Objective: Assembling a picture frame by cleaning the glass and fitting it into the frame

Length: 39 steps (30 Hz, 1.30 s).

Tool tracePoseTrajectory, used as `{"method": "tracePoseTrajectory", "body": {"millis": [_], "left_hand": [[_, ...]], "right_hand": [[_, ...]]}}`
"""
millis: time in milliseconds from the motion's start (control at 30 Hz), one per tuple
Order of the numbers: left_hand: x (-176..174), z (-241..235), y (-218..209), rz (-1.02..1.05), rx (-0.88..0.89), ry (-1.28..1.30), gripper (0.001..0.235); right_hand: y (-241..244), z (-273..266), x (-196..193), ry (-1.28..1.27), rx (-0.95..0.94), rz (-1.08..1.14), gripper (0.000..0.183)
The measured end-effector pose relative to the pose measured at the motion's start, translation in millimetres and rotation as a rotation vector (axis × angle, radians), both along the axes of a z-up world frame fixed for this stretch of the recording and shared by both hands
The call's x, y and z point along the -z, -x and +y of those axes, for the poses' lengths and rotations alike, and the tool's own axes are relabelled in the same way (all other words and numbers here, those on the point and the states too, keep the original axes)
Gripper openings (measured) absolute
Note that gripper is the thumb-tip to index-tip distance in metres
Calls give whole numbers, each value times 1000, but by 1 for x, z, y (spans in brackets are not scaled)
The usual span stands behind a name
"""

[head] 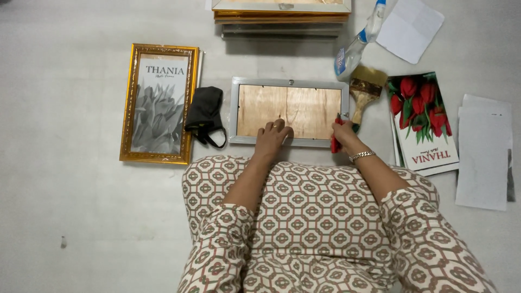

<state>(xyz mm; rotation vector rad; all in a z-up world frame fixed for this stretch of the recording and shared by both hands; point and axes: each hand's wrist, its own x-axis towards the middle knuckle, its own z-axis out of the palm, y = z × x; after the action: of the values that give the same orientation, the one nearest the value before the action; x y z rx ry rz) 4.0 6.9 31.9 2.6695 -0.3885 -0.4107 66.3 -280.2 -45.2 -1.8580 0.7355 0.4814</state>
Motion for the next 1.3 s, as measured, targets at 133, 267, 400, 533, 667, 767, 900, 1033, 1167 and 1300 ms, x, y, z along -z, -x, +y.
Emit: {"method": "tracePoseTrajectory", "body": {"millis": [133,267,400,533,667,767,900,1033,1167,1300], "left_hand": [[-13,2,2,-19,3,6,43],[-25,3,4,-19,-4,3,39],[-20,3,2,-12,1,19,41],[-8,3,-1,-16,-5,15,43],[-12,4,-1,-23,3,27,42],[-6,3,-2,-21,1,22,41],[-10,5,-1,-13,8,38,40],[-7,5,-3,-17,5,26,39],[9,4,-6,2,26,18,45],[8,5,-6,12,21,46,47]], "right_hand": [[1,3,-8,-31,22,24,52],[0,4,-9,-62,61,30,53],[-4,-3,3,-36,80,11,52],[-1,4,-14,-43,75,29,53],[-2,1,-16,-55,56,21,53],[-9,-2,-21,-84,72,7,53],[-15,-8,-27,-126,103,26,50],[-1,9,-43,-99,51,49,54],[-1,-1,-17,-8,8,10,53],[-3,-2,-15,11,4,12,52]]}}
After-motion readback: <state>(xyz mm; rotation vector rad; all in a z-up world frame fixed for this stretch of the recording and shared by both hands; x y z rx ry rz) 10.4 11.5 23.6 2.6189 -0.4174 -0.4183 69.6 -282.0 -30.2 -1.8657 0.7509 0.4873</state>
